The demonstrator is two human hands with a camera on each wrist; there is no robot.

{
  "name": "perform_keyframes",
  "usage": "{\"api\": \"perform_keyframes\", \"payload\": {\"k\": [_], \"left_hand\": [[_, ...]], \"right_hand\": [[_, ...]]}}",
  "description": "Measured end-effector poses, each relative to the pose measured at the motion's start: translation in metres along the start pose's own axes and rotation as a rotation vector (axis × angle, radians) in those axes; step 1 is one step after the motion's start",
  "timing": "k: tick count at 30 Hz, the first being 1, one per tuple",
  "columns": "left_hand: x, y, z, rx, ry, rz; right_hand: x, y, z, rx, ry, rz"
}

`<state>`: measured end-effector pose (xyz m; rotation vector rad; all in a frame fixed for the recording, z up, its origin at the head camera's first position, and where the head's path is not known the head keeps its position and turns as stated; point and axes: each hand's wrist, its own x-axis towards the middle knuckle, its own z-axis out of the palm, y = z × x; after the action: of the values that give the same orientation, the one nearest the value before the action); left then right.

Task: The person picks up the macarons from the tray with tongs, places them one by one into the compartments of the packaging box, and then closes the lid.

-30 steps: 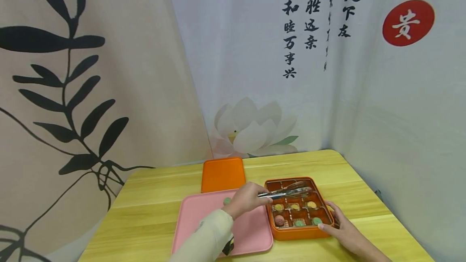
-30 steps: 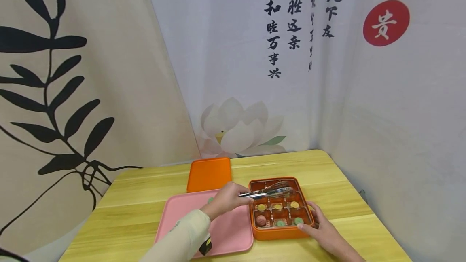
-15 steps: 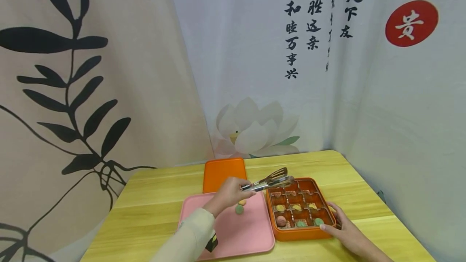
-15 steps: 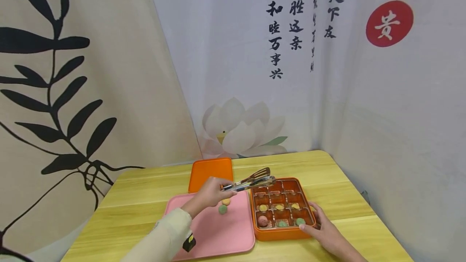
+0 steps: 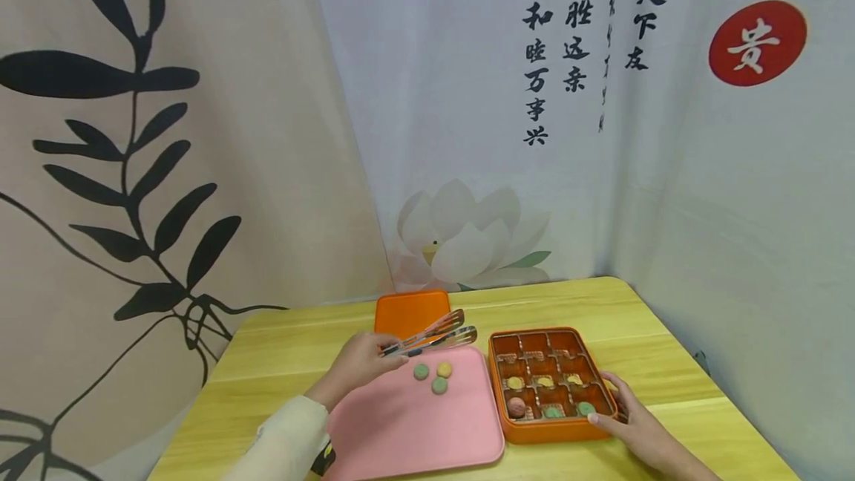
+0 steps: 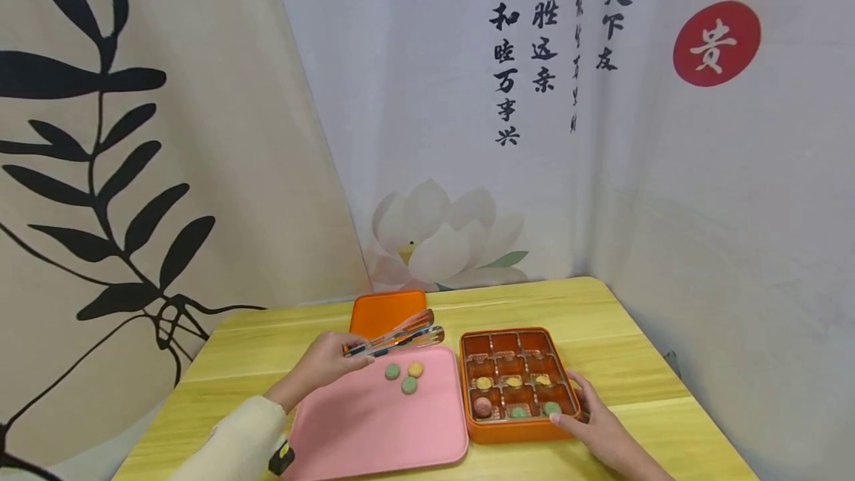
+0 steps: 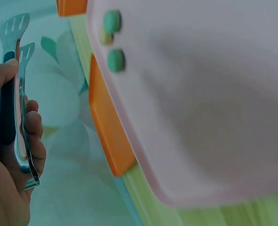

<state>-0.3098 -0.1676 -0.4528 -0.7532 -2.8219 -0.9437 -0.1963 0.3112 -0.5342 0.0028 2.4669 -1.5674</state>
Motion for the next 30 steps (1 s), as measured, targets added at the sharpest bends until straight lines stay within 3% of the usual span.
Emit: {"api": "perform_keyframes", "payload": {"k": [5,10,19,30], "left_hand": [[-0.022,-0.022,-0.013,-0.005,0.017,-0.058],[-0.043,-0.039,-0.018,-0.036,-0.019,-0.108],[-0.064,-0.062,-0.009,-0.011,-0.050,-0.019],[-0.073,-0.064,0.008,0.007,-0.049,-0.010]], "right_hand": [[0.000,0.000,0.001,0.006,0.015,0.005],[0.000,-0.001,0.000,0.001,0.010,0.007],[0.002,0.001,0.000,0.029,-0.001,0.001],[0.001,0.002,0.001,0.036,0.007,-0.011]]}}
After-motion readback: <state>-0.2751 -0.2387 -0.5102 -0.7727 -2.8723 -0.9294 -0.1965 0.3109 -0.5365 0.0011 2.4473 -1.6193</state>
